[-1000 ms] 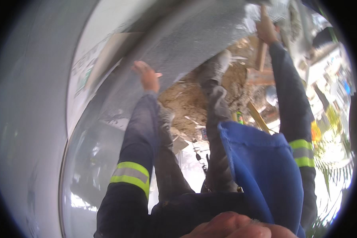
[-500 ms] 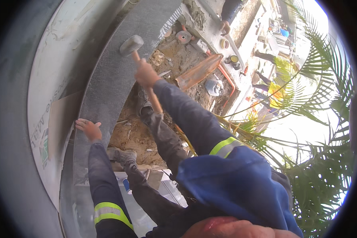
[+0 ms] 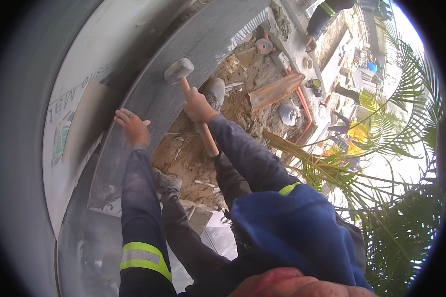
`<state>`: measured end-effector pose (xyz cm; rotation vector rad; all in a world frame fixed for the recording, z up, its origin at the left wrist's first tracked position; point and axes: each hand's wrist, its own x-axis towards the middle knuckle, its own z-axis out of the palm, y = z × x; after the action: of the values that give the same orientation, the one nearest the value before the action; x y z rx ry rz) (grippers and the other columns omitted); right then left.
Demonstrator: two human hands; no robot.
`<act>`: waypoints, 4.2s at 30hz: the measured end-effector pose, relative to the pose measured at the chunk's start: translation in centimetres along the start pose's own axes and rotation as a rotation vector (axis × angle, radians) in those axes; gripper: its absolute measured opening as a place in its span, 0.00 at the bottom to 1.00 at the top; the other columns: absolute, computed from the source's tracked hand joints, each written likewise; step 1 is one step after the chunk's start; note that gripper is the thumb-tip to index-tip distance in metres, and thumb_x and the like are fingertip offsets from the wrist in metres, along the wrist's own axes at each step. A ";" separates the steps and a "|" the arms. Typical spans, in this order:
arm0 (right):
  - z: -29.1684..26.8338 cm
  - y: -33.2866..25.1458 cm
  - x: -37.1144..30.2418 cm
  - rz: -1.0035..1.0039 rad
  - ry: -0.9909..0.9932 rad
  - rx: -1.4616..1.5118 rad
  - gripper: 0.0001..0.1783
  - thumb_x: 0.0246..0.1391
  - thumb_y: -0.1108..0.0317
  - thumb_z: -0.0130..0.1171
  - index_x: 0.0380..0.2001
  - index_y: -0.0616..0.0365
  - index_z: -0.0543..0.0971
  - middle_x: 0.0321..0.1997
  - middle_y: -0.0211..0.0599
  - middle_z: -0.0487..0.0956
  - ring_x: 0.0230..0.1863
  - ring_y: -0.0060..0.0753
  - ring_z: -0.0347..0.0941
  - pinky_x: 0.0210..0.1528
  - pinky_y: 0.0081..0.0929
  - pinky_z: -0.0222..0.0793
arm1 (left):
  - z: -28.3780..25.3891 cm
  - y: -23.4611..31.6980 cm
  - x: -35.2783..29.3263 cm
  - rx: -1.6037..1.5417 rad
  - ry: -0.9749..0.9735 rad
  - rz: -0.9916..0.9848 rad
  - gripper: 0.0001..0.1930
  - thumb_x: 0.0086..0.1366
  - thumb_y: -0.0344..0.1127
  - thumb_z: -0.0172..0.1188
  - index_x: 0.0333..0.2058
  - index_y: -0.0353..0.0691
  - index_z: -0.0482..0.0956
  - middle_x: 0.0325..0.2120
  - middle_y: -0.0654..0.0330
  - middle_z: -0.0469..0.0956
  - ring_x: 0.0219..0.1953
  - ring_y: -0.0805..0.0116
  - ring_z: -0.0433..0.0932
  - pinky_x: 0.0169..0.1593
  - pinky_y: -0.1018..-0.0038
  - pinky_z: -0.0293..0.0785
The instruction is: The person spreads mortar on a curved surface using a trowel, places a stone tile, and taps it into place with a rubber mallet. The person repeats this process for multiple tiles, adjusting their position and ensuring alignment.
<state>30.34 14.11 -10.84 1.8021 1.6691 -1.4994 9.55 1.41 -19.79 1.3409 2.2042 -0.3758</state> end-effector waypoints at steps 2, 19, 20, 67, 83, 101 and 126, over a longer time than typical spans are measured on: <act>2.0 0.5 -0.3 -0.060 0.057 -0.098 0.47 0.54 0.76 0.54 0.75 0.63 0.46 0.50 0.71 0.74 0.51 0.70 0.78 0.52 0.54 0.75 | 0.2 -1.5 -1.3 -0.132 0.115 0.070 0.53 0.61 0.52 0.71 0.72 0.25 0.52 0.73 0.34 0.51 0.76 0.37 0.50 0.73 0.54 0.61; 1.0 2.3 3.6 -0.002 0.079 -0.385 0.14 0.55 0.68 0.55 0.32 0.73 0.79 0.33 0.57 0.84 0.28 0.48 0.81 0.34 0.45 0.77 | 5.8 -31.8 -15.4 -0.161 0.234 -0.133 0.26 0.67 0.49 0.64 0.58 0.39 0.77 0.57 0.50 0.77 0.62 0.50 0.72 0.62 0.50 0.67; 1.6 1.9 3.5 -0.136 0.113 -0.472 0.13 0.56 0.68 0.54 0.32 0.72 0.77 0.30 0.53 0.82 0.26 0.43 0.80 0.29 0.42 0.75 | 6.2 -31.5 -15.0 -0.154 0.237 -0.097 0.31 0.67 0.51 0.64 0.62 0.39 0.72 0.60 0.49 0.74 0.65 0.49 0.69 0.64 0.50 0.65; 24.2 -3.0 -5.7 -0.304 0.032 -0.378 0.22 0.62 0.55 0.63 0.41 0.68 0.76 0.35 0.53 0.83 0.37 0.53 0.82 0.43 0.47 0.75 | 10.0 -27.8 -17.2 -0.099 0.146 -0.221 0.56 0.59 0.64 0.68 0.74 0.35 0.53 0.75 0.48 0.51 0.76 0.44 0.51 0.72 0.42 0.58; 22.2 2.0 -8.0 -0.393 -0.252 -0.789 0.19 0.68 0.60 0.55 0.58 0.50 0.75 0.43 0.49 0.82 0.39 0.46 0.82 0.39 0.44 0.77 | 21.1 -18.0 -21.7 -0.952 0.055 -0.985 0.49 0.74 0.56 0.50 0.70 0.15 0.41 0.73 0.24 0.36 0.76 0.27 0.37 0.74 0.37 0.42; 20.6 -2.6 -8.9 -0.743 -0.426 -0.955 0.19 0.71 0.56 0.49 0.57 0.55 0.68 0.40 0.44 0.79 0.36 0.48 0.83 0.40 0.49 0.81 | 21.3 -24.5 -14.1 -0.964 -0.130 -1.553 0.49 0.67 0.65 0.54 0.70 0.35 0.43 0.69 0.23 0.48 0.67 0.10 0.46 0.65 0.31 0.59; 23.4 -0.5 -4.6 -0.712 -0.404 -0.970 0.14 0.68 0.60 0.54 0.48 0.55 0.68 0.40 0.45 0.81 0.35 0.54 0.83 0.39 0.49 0.79 | 17.4 -24.3 -12.3 -1.149 -0.155 -1.753 0.73 0.53 0.68 0.73 0.70 0.16 0.35 0.71 0.19 0.38 0.74 0.24 0.48 0.70 0.46 0.64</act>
<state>19.31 -6.12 -17.11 0.3971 2.3048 -0.8294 -2.26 -27.58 -27.93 -1.2581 2.1396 0.2499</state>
